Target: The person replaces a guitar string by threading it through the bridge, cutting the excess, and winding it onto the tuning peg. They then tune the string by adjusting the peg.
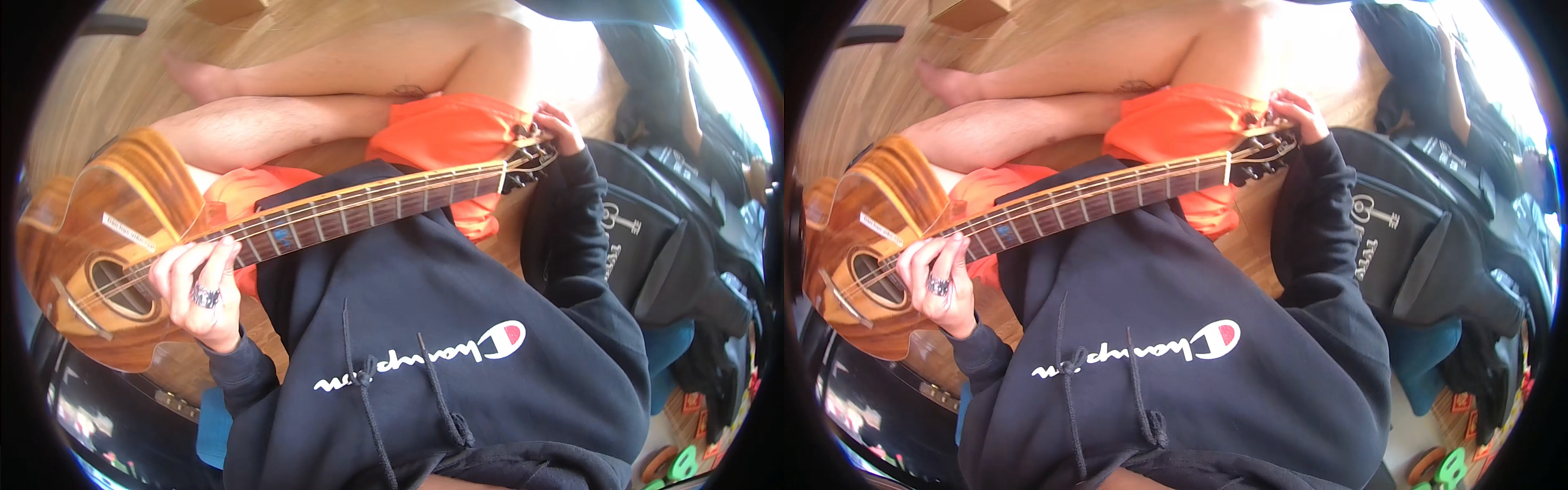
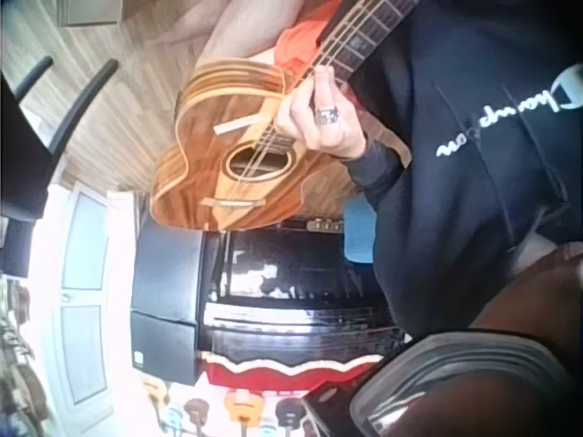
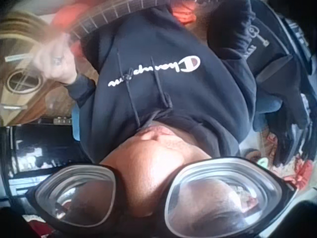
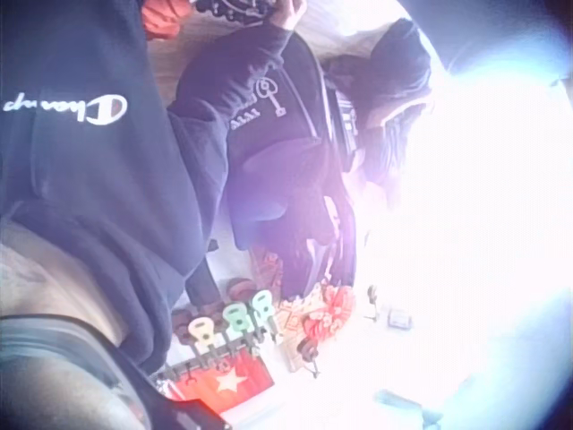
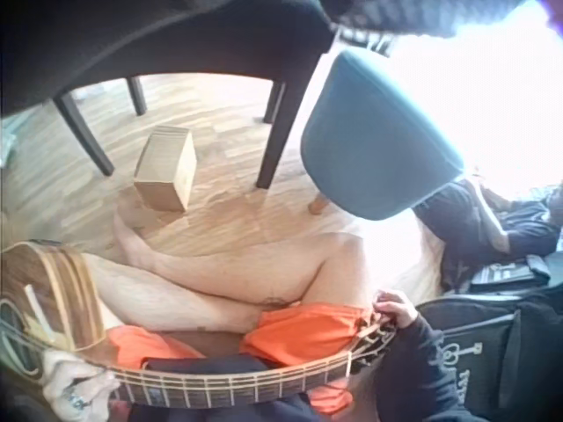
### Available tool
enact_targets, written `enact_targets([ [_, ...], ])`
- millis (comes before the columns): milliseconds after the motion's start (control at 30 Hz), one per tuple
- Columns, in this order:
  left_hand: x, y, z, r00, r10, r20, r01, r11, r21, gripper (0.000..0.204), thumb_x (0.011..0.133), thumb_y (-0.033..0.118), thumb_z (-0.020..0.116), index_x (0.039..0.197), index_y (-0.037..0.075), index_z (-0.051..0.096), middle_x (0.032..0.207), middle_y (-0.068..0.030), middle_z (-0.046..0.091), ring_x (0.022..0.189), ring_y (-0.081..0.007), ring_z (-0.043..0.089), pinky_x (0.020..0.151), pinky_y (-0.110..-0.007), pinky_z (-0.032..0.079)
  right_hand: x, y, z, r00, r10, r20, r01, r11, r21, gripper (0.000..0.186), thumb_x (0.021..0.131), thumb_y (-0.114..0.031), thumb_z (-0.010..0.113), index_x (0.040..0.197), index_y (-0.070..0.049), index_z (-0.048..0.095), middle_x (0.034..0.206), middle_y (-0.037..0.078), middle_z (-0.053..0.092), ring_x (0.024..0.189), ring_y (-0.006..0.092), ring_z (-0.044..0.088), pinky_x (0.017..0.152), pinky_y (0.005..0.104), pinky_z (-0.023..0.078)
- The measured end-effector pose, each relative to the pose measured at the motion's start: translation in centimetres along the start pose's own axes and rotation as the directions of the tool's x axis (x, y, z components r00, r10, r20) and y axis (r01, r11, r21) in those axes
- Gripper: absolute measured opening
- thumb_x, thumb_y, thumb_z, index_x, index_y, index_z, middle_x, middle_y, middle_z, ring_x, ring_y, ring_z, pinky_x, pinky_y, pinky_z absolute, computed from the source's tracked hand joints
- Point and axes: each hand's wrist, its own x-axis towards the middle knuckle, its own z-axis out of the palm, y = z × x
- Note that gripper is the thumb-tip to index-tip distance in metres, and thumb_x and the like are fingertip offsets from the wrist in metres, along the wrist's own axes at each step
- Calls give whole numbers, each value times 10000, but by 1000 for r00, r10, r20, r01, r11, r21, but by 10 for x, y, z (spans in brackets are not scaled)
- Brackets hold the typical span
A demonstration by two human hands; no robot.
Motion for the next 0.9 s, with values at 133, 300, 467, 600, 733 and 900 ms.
enact_targets([
  [133, -12, -6, 5, 997, 61, -47, -57, 996, 66, 218, 675, 43, 822, 876, 63, 743, 794, -44, 621, 787, -238, 574, 714, -359, 496, -4, 14, -6, 990, -35, 134, 35, 999, 3, 223, 964, -227, 542, 919, -24, 623, 813, 13, 605, 758, 90, 568, 710, 220, 447],
  [300, -16, -13, -3, 994, 105, 19, -106, 993, 43, 223, 706, 43, 812, 919, 48, 745, 824, -57, 629, 788, -236, 581, 704, -356, 503, 4, 38, -7, 992, -125, 28, 127, 991, -50, 276, 981, -284, 540, 862, -53, 633, 781, 7, 603, 772, 82, 559, 706, 212, 429],
  [467, -31, -12, -5, 996, 83, 29, -85, 993, 86, 267, 672, 93, 837, 929, 82, 764, 890, -39, 629, 849, -228, 575, 729, -343, 511, 8, 30, -4, 988, -128, -84, 119, 988, -103, 324, 960, -341, 589, 791, -68, 630, 727, -27, 586, 649, 46, 516, 619, 200, 400],
  [600, -37, -13, -8, 999, 31, -8, -30, 993, 118, 270, 659, 161, 852, 907, 99, 766, 938, -44, 623, 893, -242, 572, 774, -355, 514, 12, 26, -2, 985, -118, -124, 104, 988, -117, 328, 951, -348, 600, 770, -75, 624, 725, -49, 565, 651, 28, 498, 605, 190, 381],
  [733, -46, -22, -11, 998, 35, -57, -21, 971, 238, 273, 675, 180, 863, 892, 99, 719, 1006, -61, 649, 963, -278, 608, 837, -383, 510, 18, 25, -10, 979, -67, -192, 49, 994, -99, 315, 938, -353, 618, 775, -84, 609, 724, -48, 543, 643, 36, 481, 602, 193, 373],
  [900, -61, -39, -29, 980, -112, -165, 158, 940, 301, 303, 692, 104, 845, 967, 53, 727, 1059, -86, 640, 1000, -265, 603, 862, -381, 511, 16, 9, 0, 973, -70, -221, 63, 997, -37, 286, 935, -348, 629, 821, -87, 609, 733, -21, 532, 631, 56, 513, 563, 208, 402],
])
